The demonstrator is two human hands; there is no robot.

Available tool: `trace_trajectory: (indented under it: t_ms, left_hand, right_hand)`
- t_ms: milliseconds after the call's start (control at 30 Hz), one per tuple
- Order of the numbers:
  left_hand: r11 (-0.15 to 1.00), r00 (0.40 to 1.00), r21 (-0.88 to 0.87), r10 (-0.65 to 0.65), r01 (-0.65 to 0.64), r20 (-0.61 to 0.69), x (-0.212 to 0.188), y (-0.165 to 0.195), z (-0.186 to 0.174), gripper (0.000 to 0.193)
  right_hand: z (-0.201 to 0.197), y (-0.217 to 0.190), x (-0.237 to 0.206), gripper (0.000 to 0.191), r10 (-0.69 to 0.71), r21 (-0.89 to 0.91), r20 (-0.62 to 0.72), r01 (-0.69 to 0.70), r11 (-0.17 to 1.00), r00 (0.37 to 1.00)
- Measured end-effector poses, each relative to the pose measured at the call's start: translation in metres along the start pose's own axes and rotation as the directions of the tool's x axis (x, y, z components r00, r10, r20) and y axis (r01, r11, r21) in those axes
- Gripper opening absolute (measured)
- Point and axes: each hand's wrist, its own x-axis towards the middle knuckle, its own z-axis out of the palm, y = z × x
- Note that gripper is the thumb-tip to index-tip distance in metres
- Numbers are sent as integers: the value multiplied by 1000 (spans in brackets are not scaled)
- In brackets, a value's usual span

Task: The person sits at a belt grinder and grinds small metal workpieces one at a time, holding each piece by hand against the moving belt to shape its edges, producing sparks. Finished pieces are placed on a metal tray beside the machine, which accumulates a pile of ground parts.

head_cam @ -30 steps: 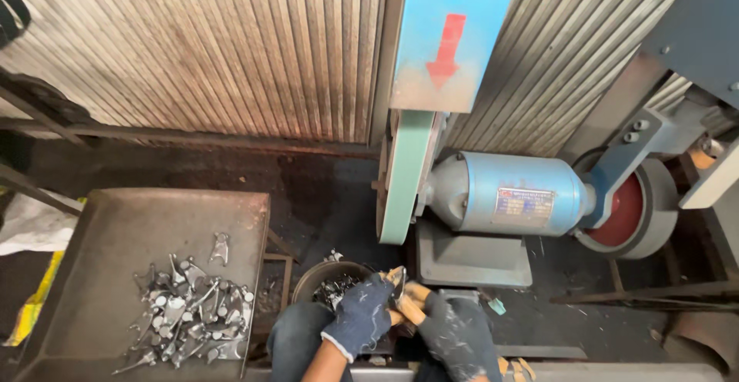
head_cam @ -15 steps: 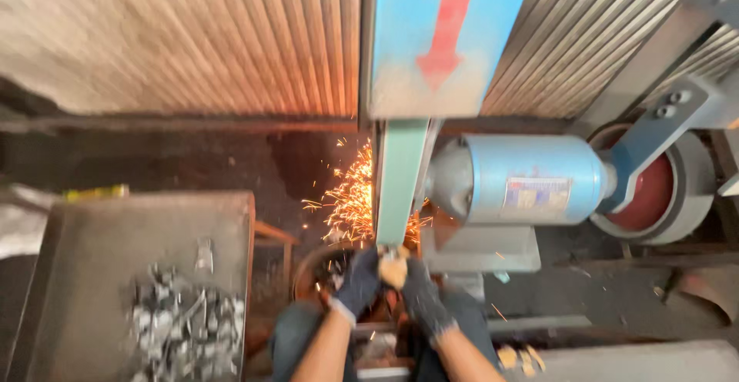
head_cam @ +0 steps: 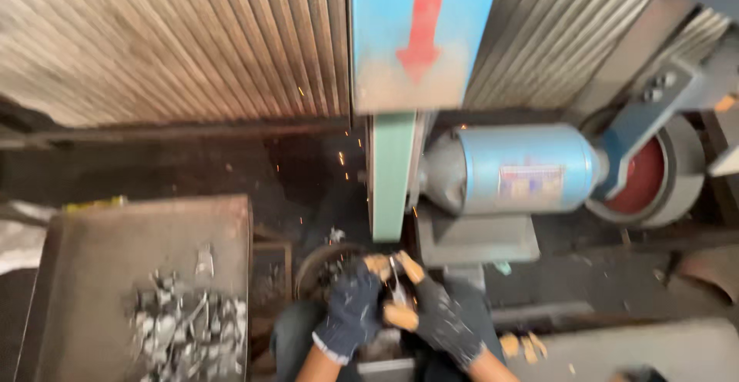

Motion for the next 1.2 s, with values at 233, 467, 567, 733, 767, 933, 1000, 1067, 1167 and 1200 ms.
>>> trace_trajectory:
  t_ms: [233, 467, 567, 733, 767, 933, 1000, 1067, 1167, 1200]
  left_hand:
    - [656, 969, -737, -249, 163, -7, -37, 37, -29, 62]
    - [628, 986, -761, -116, 165, 118, -10, 29, -32, 46]
    - [212, 963, -942, -121, 260, 239, 14, 14, -22, 30]
    - [-488, 826, -813, -279, 317, 489, 47, -6, -1, 33]
    - [-482, 850, -833, -285, 272, 443, 51, -9, 2, 31]
    - [-433, 903, -866, -217, 251, 370, 61, -14, 11, 29]
    - [-659, 813, -678, -172, 325, 557, 61, -12, 11, 29]
    - [-685, 664, -601, -227, 412, 713, 58, -11, 12, 28]
    - [154, 963, -971, -227, 185, 148, 52, -11, 13, 20]
    - [93, 954, -977, -249, 193, 165, 48, -11, 15, 21]
  right_hand:
    - [6, -23, -30, 48, 89, 721, 407, -380, 580, 909]
    - [-35, -25, -20, 50, -178, 210, 345, 109, 972, 922]
    - [-13, -10, 14, 50, -215, 598, 286, 1, 802, 934]
    - [35, 27, 62, 37, -23, 666, 174, -101, 739, 984]
    - [38, 33, 65, 34, 0, 681, 171, -118, 723, 985]
    - [32, 50, 58, 23, 164, 744, 93, -178, 644, 982]
    - [30, 56, 55, 39, 28, 789, 149, -136, 600, 988]
    - [33, 67, 51, 56, -77, 812, 243, -159, 562, 967]
    - [40, 78, 57, 6, -283, 558, -91, 284, 780, 955]
    - [38, 76, 55, 8, -349, 439, -100, 356, 825, 932]
